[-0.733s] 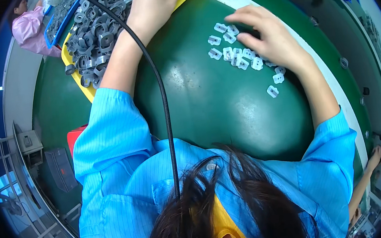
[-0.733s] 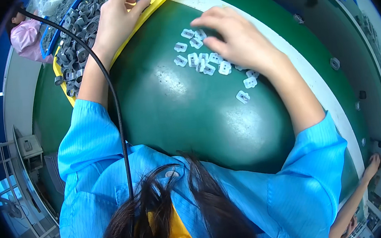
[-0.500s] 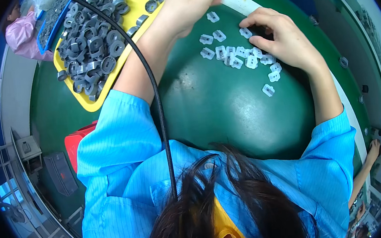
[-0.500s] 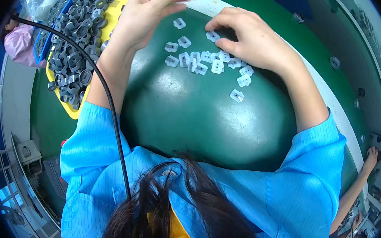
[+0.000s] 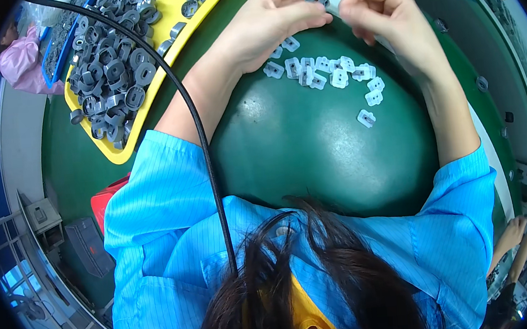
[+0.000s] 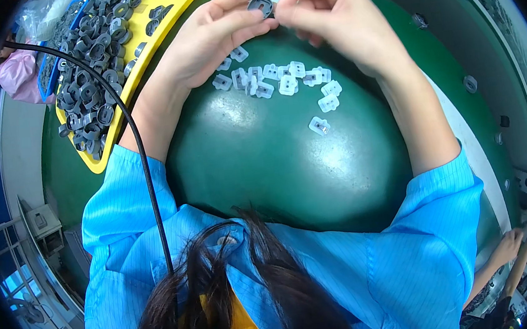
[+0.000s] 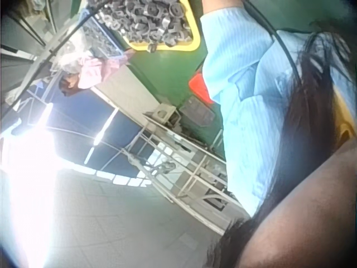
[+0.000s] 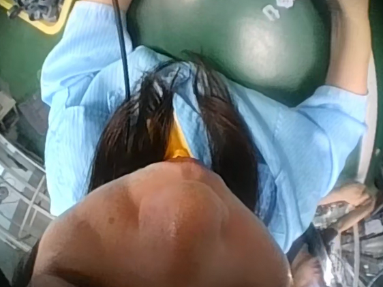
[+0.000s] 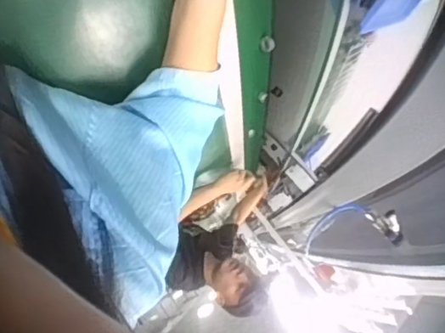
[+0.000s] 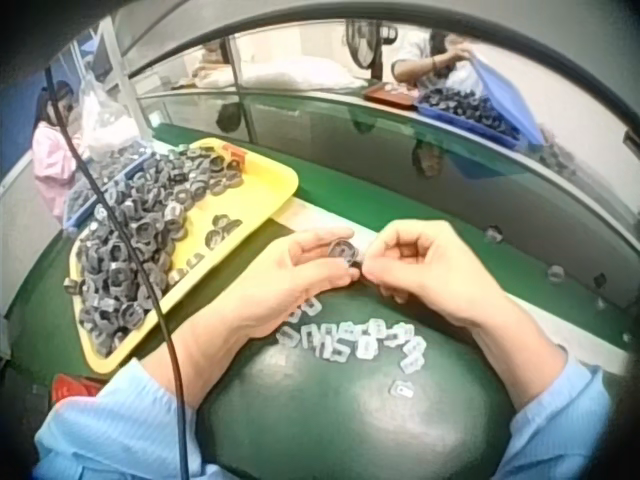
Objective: Assembling small grey and white plastic components at a factory workstation.
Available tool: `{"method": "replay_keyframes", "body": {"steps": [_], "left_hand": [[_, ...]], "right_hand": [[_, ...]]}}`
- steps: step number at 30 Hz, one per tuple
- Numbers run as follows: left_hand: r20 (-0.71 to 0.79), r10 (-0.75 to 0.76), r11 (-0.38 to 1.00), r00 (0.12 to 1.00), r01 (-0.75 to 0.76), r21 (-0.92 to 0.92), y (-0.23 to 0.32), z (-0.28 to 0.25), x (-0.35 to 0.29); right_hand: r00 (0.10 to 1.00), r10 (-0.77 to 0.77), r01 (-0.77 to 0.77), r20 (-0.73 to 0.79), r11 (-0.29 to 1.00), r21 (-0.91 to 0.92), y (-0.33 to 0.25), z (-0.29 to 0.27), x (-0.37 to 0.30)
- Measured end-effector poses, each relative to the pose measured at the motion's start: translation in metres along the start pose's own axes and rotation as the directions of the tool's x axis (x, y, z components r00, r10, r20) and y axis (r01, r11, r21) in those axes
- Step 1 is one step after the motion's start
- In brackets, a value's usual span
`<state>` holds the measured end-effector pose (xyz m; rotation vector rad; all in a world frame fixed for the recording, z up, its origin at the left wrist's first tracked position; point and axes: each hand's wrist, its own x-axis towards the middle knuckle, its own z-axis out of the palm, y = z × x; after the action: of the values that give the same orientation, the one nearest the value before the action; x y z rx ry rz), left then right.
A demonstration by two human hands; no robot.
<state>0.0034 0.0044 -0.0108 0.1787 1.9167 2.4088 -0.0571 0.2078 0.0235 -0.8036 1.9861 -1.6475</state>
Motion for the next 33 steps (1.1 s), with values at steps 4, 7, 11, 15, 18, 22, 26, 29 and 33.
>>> {"method": "replay_keyframes", "body": {"steps": [4,7,11,15,18,22,26,29,33], "left_hand": [[-0.048,-0.015,0.994,0.999,0.02,0.105,0.0,0.015,-0.003],[-0.03,0.125,0.921,0.992,-0.104,0.376,-0.003,0.017,-0.006],[-0.065,0.321,0.696,0.945,-0.188,0.693,-0.006,0.024,-0.007],[0.12,0.539,0.43,0.834,-0.394,0.812,-0.008,0.02,-0.004],[0.143,0.53,0.406,0.836,-0.398,0.823,-0.006,0.022,-0.009],[-0.021,0.511,0.584,0.859,-0.33,0.742,-0.008,0.023,-0.006],[0.0,0.515,0.598,0.857,-0.359,0.717,-0.006,0.029,-0.008],[0.069,0.55,0.455,0.832,-0.368,0.811,-0.003,0.031,-0.01],[0.104,0.645,0.385,0.757,-0.439,0.812,-0.008,0.033,-0.01]], "right_hand": [[0.994,0.034,-0.026,-0.102,0.996,0.082,0.006,0.004,0.001],[0.993,-0.021,0.011,-0.114,0.996,-0.09,0.011,0.0,0.004],[0.948,-0.249,0.14,-0.197,0.886,-0.443,0.008,0.015,-0.001],[0.928,-0.337,0.183,-0.157,0.782,-0.595,0.0,0.017,-0.002],[0.983,-0.141,0.061,-0.114,0.848,-0.526,-0.007,0.009,0.0],[0.945,-0.261,0.108,-0.195,0.815,-0.57,-0.001,0.015,0.002],[0.976,-0.098,0.049,-0.195,0.969,-0.244,0.0,0.01,0.003],[0.995,0.012,-0.018,-0.099,0.998,-0.062,0.004,0.006,0.004],[0.998,0.011,-0.014,-0.062,0.999,-0.046,0.008,0.004,0.004]]}}
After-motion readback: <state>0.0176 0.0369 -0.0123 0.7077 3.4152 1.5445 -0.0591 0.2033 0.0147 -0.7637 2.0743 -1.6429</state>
